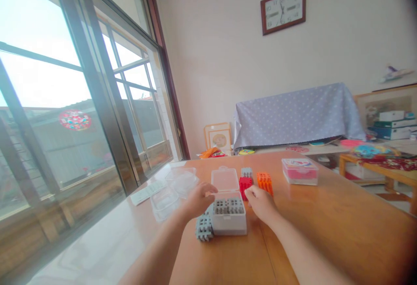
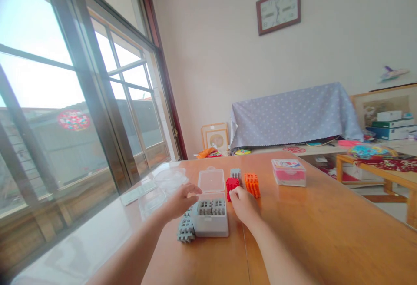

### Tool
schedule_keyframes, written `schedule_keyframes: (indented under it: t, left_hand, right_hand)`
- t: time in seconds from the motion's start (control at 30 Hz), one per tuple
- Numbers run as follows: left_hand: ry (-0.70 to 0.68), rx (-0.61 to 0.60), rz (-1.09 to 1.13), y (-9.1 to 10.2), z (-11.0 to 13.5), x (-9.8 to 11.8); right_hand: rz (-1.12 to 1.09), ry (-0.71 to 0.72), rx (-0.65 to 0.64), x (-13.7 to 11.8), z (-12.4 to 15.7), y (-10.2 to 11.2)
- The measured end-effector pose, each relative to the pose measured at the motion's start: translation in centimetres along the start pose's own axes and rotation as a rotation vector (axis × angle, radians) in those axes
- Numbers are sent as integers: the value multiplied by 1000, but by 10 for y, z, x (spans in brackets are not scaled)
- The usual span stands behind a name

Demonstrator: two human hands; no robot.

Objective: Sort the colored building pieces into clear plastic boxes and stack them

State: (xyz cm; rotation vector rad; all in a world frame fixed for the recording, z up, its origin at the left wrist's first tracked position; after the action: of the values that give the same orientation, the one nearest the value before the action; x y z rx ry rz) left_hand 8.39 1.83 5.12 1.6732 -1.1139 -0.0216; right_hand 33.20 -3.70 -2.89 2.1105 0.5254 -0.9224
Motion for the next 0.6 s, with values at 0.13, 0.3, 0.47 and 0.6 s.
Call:
schedule_keyframes:
  t: [0.13,0.3,0.47,0.6]
  left_hand:
    - [128,-21,33,18,16,-31]
    - [224,-108,52,21,34,-59]
    - [265,-118,63,14,38,-71]
    - [225,-122,100,8,37,-75]
  right_hand:
    - [-9,-15,-24,0,1,-2]
    - [-12,-25,-38,5,2,-6]
    - [4,-32,-50,10,1,-9]
    - [-3,-31,-50,14,0,-12]
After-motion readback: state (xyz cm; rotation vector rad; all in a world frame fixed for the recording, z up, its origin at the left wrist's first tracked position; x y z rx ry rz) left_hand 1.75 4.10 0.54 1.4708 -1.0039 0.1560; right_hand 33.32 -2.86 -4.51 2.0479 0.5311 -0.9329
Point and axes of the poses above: each hand's wrist, its own z-axis away from the middle knuckle, its own y-axis out of the back of the hand, x = y × z, the point moved 3 cm from there along -z, towards the middle knuckle, and after that the axes turned 9 degrees about x, right-handed, at the moved point
